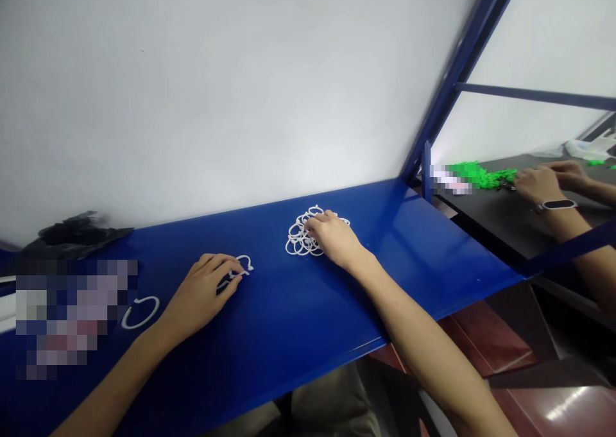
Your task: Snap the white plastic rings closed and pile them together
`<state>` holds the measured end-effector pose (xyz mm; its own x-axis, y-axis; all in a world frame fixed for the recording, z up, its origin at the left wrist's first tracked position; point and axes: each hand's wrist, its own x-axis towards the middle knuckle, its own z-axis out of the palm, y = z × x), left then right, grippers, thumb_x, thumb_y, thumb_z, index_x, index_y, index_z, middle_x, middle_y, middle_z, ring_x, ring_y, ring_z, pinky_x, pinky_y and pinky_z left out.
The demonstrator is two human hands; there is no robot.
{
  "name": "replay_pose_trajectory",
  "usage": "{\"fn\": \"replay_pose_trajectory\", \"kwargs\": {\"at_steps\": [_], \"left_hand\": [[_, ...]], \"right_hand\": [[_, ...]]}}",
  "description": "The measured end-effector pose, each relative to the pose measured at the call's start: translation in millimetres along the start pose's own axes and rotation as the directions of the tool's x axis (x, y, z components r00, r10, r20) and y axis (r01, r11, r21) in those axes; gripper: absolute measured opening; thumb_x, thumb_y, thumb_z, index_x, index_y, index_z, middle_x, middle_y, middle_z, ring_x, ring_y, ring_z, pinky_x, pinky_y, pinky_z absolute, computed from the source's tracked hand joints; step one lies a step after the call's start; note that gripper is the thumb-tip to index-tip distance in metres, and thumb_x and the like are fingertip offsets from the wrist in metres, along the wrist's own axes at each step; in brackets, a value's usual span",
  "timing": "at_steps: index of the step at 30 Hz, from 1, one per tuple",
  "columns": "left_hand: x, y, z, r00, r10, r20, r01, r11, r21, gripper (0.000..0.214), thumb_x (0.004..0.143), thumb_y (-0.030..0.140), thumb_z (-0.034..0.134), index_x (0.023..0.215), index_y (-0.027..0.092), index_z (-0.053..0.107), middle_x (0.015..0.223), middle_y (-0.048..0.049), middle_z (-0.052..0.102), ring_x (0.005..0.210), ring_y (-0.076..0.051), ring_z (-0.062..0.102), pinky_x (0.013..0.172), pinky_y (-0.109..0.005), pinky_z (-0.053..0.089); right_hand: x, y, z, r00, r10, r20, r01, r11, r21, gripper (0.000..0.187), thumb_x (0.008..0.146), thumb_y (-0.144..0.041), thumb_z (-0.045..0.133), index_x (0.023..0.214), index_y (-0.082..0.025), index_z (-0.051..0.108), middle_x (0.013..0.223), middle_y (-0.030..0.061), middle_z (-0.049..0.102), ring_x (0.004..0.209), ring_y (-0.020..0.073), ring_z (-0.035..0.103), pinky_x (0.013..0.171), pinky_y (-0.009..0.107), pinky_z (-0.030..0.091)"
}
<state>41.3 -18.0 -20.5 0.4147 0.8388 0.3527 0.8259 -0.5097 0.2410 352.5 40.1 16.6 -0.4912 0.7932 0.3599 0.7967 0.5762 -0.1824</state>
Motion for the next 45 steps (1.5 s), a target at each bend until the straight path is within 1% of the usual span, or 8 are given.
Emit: {"fn": "replay_pose_trajectory", "kwargs": {"at_steps": [3,7,18,23,29,34,39,45], "left_hand": [[1,-1,-1.5,0.999,-0.024,-0.031,0.024,1.0,-0.012,0.012,0.093,0.028,0.054,0.091,0.024,0.064,0.103,-0.0036,0.067,0.101,-0.024,0.055,0.088,-0.043,0.044],[2,0,-3.5,0.995,-0.03,-0.097,0.028,0.999,-0.023,0.01,0.093,0.028,0.054,0.09,0.023,0.063,0.102,-0.0035,0.067,0.101,-0.024,0.055,0.09,-0.043,0.043],[3,6,-7.3,0.976,-0.039,-0.214,0.022,0.997,-0.08,0.002,0.09,0.023,0.054,0.089,0.023,0.056,0.09,-0.0019,0.065,0.093,-0.021,0.059,0.084,-0.037,0.049],[2,14,-8.8,0.973,-0.026,-0.228,-0.007,0.99,-0.141,0.006,0.091,0.022,0.053,0.091,0.022,0.059,0.092,-0.0016,0.066,0.088,-0.018,0.063,0.08,-0.031,0.051],[1,31,-14.1,0.984,0.006,-0.175,-0.06,0.951,-0.304,0.009,0.094,0.024,0.051,0.093,0.022,0.06,0.1,-0.0023,0.067,0.092,-0.015,0.065,0.084,-0.029,0.053],[1,37,-15.2,0.989,0.017,-0.149,-0.067,0.939,-0.336,0.01,0.093,0.025,0.053,0.091,0.022,0.062,0.099,-0.0025,0.07,0.09,-0.016,0.067,0.082,-0.03,0.055],[-1,34,-10.8,0.98,0.031,-0.194,-0.085,0.957,-0.278,0.031,0.092,0.028,0.057,0.123,0.025,0.058,0.104,-0.0022,0.071,0.095,-0.017,0.068,0.087,-0.033,0.056],[1,33,-13.7,0.958,0.143,-0.25,-0.207,0.945,-0.254,0.01,0.094,0.028,0.059,0.098,0.023,0.066,0.091,-0.0024,0.07,0.087,-0.016,0.065,0.079,-0.029,0.054]], "right_hand": [[0,-2,-3,0.998,-0.036,0.05,0.036,0.999,0.007,0.012,0.095,-0.014,0.056,0.09,-0.017,0.067,0.088,0.0072,0.067,0.083,0.0204,0.051,0.074,0.033,0.043],[0,-2,-3,0.995,-0.035,0.098,0.039,0.998,-0.039,0.012,0.095,-0.018,0.057,0.092,-0.017,0.068,0.093,0.0087,0.067,0.086,0.022,0.052,0.076,0.035,0.043],[0,-5,-8,0.998,-0.055,0.039,0.054,0.998,0.021,0.013,0.093,-0.017,0.06,0.101,-0.018,0.069,0.097,0.01,0.067,0.09,0.0243,0.052,0.081,0.039,0.047],[-2,-30,-7,0.987,-0.126,-0.098,0.14,0.978,0.152,0.023,0.1,-0.024,0.048,0.112,-0.018,0.066,0.103,0.0105,0.067,0.097,0.024,0.056,0.088,0.043,0.049],[-8,-69,12,0.958,-0.28,-0.07,0.287,0.908,0.304,0.034,0.1,-0.03,0.049,0.132,-0.018,0.056,0.131,0.0134,0.058,0.118,0.0234,0.056,0.098,0.042,0.05],[-9,-72,18,0.953,-0.302,-0.036,0.294,0.884,0.363,0.027,0.103,-0.027,0.04,0.114,-0.017,0.062,0.108,0.0102,0.067,0.099,0.0191,0.063,0.088,0.036,0.053],[-11,-70,18,0.96,-0.28,-0.028,0.275,0.91,0.31,0.032,0.104,-0.03,0.039,0.117,-0.015,0.063,0.094,0.0093,0.067,0.084,0.0187,0.061,0.077,0.033,0.052],[-14,-77,18,0.973,-0.231,0.006,0.219,0.927,0.304,0.036,0.103,-0.03,0.042,0.132,-0.014,0.056,0.098,0.0091,0.068,0.089,0.0198,0.063,0.079,0.034,0.052]]}}
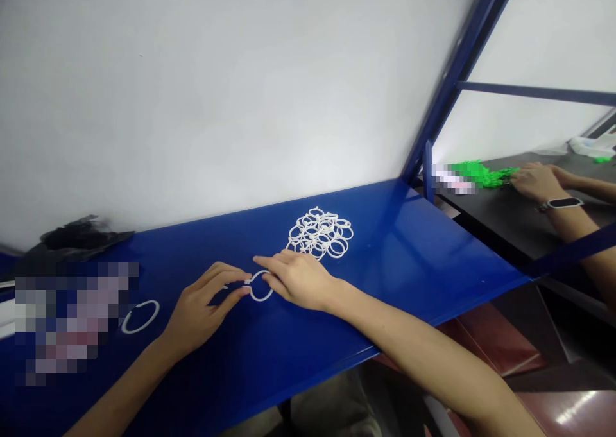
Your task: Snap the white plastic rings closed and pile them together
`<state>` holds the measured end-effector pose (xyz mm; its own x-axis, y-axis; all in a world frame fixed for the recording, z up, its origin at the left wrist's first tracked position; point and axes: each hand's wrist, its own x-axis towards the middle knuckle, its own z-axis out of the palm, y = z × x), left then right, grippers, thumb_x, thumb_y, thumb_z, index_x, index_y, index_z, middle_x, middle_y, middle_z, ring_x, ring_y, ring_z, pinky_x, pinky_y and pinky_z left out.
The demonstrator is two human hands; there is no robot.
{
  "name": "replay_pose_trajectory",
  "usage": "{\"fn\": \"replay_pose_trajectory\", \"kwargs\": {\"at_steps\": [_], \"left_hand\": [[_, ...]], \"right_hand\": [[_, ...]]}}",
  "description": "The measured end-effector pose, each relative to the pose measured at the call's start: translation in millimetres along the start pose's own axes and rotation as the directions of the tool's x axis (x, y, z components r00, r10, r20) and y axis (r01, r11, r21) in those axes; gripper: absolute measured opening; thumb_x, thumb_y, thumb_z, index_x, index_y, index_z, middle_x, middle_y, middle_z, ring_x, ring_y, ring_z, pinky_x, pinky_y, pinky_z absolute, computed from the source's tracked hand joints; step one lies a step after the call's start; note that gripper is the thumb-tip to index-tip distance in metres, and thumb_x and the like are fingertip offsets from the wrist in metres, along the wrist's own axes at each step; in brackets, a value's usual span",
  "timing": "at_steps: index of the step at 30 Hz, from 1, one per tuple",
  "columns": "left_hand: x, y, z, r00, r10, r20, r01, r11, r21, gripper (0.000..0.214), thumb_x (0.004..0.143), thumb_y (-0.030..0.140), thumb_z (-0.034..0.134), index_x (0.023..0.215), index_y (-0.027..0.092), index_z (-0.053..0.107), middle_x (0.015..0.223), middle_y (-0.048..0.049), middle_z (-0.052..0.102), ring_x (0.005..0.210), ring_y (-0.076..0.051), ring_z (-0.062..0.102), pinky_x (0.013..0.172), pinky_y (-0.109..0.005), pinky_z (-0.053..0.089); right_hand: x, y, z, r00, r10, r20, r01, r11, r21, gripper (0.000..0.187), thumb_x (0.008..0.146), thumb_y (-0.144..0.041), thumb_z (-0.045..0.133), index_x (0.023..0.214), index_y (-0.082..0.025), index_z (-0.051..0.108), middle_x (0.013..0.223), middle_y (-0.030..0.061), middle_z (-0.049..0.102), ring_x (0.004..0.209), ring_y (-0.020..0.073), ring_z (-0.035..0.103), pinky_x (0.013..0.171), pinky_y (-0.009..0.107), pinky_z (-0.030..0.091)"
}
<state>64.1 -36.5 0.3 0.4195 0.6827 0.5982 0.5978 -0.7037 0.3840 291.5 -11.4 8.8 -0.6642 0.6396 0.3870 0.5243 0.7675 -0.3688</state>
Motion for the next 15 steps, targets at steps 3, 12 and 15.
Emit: {"fn": "replay_pose_trajectory", "kwargs": {"at_steps": [3,12,15], "left_hand": [[1.2,-0.9,-0.9,0.999,-0.023,-0.044,0.024,0.999,0.033,0.01,0.093,0.031,0.061,0.091,0.022,0.064,0.084,-0.0014,0.069,0.081,-0.016,0.063,0.076,-0.029,0.052],[-0.6,-4.1,-1.7,0.998,-0.018,-0.068,0.022,0.999,0.046,0.019,0.094,0.036,0.059,0.083,0.021,0.059,0.076,0.0013,0.064,0.074,-0.014,0.059,0.072,-0.026,0.048],[-0.7,-3.6,-1.2,0.999,0.009,-0.053,-0.008,1.0,0.026,0.019,0.093,0.036,0.06,0.083,0.021,0.058,0.076,0.0018,0.064,0.074,-0.013,0.059,0.071,-0.025,0.047]], "right_hand": [[1.1,-4.9,-3.0,0.998,0.0,-0.069,0.005,0.998,0.06,0.041,0.099,-0.042,0.05,0.13,-0.015,0.056,0.111,0.0117,0.066,0.101,0.0221,0.061,0.086,0.037,0.053],[0.0,-4.7,2.2,0.992,-0.07,-0.107,0.09,0.976,0.199,0.023,0.102,-0.029,0.048,0.115,-0.015,0.06,0.102,0.0097,0.07,0.09,0.0177,0.065,0.082,0.033,0.055],[-0.5,-2.5,3.8,0.989,-0.074,-0.129,0.102,0.969,0.224,0.021,0.102,-0.028,0.047,0.111,-0.016,0.062,0.102,0.0091,0.071,0.089,0.017,0.066,0.081,0.033,0.056]]}}
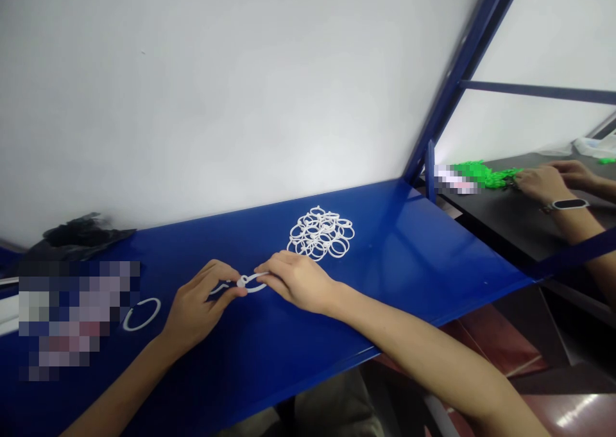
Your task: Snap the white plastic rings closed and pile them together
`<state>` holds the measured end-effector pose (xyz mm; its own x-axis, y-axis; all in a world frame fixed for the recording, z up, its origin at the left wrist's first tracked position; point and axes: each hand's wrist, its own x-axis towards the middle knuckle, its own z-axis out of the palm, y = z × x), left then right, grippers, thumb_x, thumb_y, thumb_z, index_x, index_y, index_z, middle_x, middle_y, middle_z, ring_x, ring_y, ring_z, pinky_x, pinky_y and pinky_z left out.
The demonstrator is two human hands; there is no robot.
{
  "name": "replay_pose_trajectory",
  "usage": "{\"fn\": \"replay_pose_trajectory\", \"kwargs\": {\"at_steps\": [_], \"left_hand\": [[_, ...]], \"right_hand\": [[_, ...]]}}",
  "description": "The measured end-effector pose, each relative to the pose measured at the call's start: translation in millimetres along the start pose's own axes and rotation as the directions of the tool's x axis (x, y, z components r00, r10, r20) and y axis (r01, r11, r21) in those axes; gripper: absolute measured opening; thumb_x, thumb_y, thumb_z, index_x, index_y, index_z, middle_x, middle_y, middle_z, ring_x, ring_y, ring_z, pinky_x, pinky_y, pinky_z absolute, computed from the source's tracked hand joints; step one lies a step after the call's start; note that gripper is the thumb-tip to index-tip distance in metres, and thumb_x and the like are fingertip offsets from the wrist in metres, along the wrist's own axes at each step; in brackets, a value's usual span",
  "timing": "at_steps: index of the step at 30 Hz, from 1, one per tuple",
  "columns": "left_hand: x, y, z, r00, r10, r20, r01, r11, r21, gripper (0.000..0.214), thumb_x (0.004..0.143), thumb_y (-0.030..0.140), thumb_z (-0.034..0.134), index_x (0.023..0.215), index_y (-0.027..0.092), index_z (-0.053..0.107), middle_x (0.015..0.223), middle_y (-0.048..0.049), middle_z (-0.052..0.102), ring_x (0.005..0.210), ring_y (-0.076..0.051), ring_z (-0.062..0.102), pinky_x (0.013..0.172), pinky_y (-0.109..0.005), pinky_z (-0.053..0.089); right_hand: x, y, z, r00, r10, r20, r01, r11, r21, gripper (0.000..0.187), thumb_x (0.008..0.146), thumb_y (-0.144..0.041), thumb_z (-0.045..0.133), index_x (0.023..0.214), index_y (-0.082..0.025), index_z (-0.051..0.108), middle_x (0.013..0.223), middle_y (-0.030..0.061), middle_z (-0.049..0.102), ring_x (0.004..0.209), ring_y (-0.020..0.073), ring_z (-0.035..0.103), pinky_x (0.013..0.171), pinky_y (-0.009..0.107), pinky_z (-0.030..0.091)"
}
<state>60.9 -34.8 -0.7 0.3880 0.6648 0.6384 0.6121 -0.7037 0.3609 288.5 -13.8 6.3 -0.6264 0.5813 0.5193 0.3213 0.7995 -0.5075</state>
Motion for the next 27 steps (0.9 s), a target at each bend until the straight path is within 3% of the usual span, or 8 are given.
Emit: {"fn": "replay_pose_trajectory", "kwargs": {"at_steps": [10,15,18,21,24,27], "left_hand": [[-1,2,1.4,0.998,0.042,-0.048,-0.043,0.999,-0.009,0.019,0.092,0.035,0.063,0.078,0.021,0.061,0.073,0.0018,0.067,0.073,-0.015,0.06,0.071,-0.028,0.047],[-3,1,1.9,0.997,0.071,-0.005,-0.071,0.997,-0.029,0.022,0.094,0.037,0.059,0.078,0.022,0.061,0.073,0.002,0.067,0.074,-0.015,0.059,0.072,-0.029,0.045],[-2,-4,3.7,0.998,0.007,0.056,-0.009,1.0,0.029,0.021,0.093,0.039,0.059,0.083,0.022,0.062,0.077,0.0011,0.068,0.078,-0.016,0.06,0.075,-0.03,0.046],[-2,-11,1.7,0.982,-0.106,0.155,0.083,0.985,0.152,0.021,0.091,0.043,0.06,0.097,0.024,0.065,0.092,-0.0016,0.069,0.091,-0.021,0.061,0.087,-0.036,0.047],[-5,-19,-6.0,0.948,-0.213,0.237,0.139,0.946,0.294,0.025,0.091,0.036,0.055,0.112,0.025,0.063,0.113,-0.0047,0.066,0.105,-0.025,0.058,0.097,-0.044,0.043],[-8,-27,-13.4,0.909,-0.277,0.311,0.151,0.915,0.373,0.039,0.085,0.025,0.052,0.124,0.026,0.058,0.123,-0.0063,0.059,0.111,-0.027,0.055,0.098,-0.046,0.043]], "right_hand": [[-1,-7,1,0.984,-0.149,0.102,0.157,0.984,-0.079,0.024,0.103,-0.024,0.045,0.102,-0.01,0.064,0.089,0.0083,0.069,0.078,0.0154,0.059,0.073,0.029,0.053],[0,-13,-1,0.97,-0.217,0.107,0.234,0.955,-0.183,0.029,0.104,-0.023,0.04,0.101,-0.009,0.066,0.088,0.0086,0.07,0.075,0.0158,0.057,0.07,0.029,0.052],[4,-7,-7,0.973,-0.195,0.124,0.22,0.943,-0.249,0.031,0.104,-0.022,0.038,0.108,-0.009,0.066,0.089,0.0096,0.069,0.079,0.0165,0.058,0.073,0.029,0.052],[4,8,-25,0.991,-0.084,0.1,0.114,0.933,-0.341,0.03,0.103,-0.015,0.039,0.117,-0.012,0.065,0.099,0.0107,0.068,0.09,0.0183,0.06,0.079,0.031,0.052],[0,28,-53,0.987,0.156,-0.037,-0.154,0.864,-0.48,0.033,0.099,-0.009,0.041,0.122,-0.017,0.063,0.112,0.0108,0.064,0.092,0.0188,0.06,0.08,0.031,0.05],[-8,47,-82,0.876,0.43,-0.218,-0.469,0.654,-0.593,0.035,0.096,-0.009,0.043,0.122,-0.019,0.063,0.113,0.0112,0.063,0.083,0.018,0.062,0.069,0.028,0.047]]}}
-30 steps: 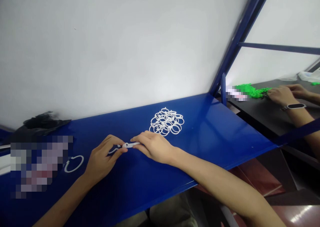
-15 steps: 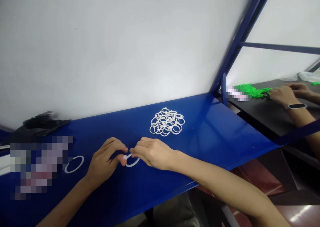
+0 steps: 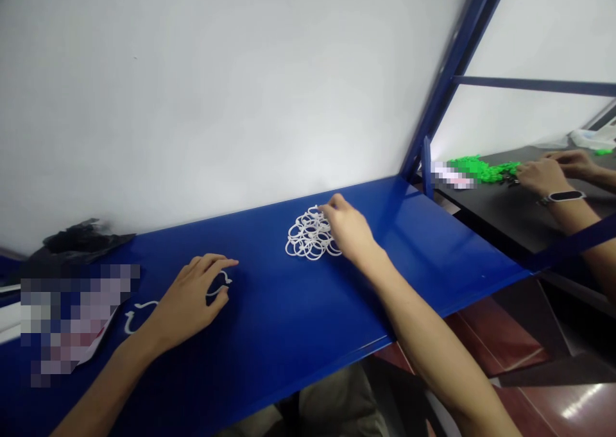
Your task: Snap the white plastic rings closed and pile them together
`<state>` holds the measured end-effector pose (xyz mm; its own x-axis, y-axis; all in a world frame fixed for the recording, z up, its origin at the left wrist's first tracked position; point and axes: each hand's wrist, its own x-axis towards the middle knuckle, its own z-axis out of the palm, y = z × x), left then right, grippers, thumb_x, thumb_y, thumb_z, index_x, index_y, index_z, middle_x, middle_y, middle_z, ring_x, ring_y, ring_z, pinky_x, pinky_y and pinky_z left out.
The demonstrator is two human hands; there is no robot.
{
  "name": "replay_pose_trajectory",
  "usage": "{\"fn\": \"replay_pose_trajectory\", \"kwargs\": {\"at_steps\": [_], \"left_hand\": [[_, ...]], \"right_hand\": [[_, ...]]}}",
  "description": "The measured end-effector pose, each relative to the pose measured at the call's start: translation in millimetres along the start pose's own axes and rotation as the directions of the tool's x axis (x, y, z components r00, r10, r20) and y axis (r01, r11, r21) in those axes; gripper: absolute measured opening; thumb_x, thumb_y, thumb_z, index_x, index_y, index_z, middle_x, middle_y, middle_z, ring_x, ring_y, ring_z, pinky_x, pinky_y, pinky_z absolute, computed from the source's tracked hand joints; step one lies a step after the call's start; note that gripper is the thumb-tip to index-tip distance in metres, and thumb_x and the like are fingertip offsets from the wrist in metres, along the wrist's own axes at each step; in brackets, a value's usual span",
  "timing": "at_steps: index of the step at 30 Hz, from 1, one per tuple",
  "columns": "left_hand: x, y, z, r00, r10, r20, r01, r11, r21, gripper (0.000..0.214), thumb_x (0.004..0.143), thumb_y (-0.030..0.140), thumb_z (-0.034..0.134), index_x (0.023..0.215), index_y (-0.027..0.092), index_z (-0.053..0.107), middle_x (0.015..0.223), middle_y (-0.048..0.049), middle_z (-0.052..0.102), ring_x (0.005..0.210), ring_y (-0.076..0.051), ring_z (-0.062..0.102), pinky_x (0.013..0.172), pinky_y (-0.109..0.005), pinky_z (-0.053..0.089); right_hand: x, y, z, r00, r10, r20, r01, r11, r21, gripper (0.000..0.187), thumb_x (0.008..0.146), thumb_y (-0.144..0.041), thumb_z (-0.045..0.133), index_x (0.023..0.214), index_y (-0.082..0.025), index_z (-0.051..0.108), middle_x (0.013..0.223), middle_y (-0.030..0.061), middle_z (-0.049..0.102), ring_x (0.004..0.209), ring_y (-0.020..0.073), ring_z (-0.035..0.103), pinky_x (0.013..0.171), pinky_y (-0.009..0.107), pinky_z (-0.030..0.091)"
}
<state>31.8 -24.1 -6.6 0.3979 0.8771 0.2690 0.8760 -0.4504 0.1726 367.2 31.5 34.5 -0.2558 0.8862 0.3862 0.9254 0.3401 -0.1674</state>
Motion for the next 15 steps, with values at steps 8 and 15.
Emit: {"fn": "replay_pose_trajectory", "kwargs": {"at_steps": [8,15], "left_hand": [[4,-10,9.5,0.994,-0.088,0.068,0.09,0.996,-0.017,0.029,0.093,0.038,0.047,0.111,0.025,0.065,0.112,-0.0063,0.064,0.104,-0.026,0.057,0.091,-0.044,0.045],[4,-8,11.2,0.995,-0.093,-0.037,0.089,0.993,-0.082,0.026,0.092,0.045,0.053,0.107,0.027,0.066,0.111,-0.0049,0.06,0.107,-0.025,0.055,0.094,-0.044,0.044]], "right_hand": [[7,38,-5,0.953,0.25,0.171,-0.248,0.968,-0.036,0.02,0.087,-0.01,0.055,0.092,-0.02,0.07,0.098,0.0053,0.07,0.086,0.0173,0.063,0.07,0.025,0.041],[7,37,1,0.953,0.202,0.227,-0.21,0.978,0.012,0.016,0.083,-0.011,0.062,0.095,-0.02,0.07,0.098,0.0053,0.072,0.089,0.0189,0.065,0.072,0.026,0.042]]}}
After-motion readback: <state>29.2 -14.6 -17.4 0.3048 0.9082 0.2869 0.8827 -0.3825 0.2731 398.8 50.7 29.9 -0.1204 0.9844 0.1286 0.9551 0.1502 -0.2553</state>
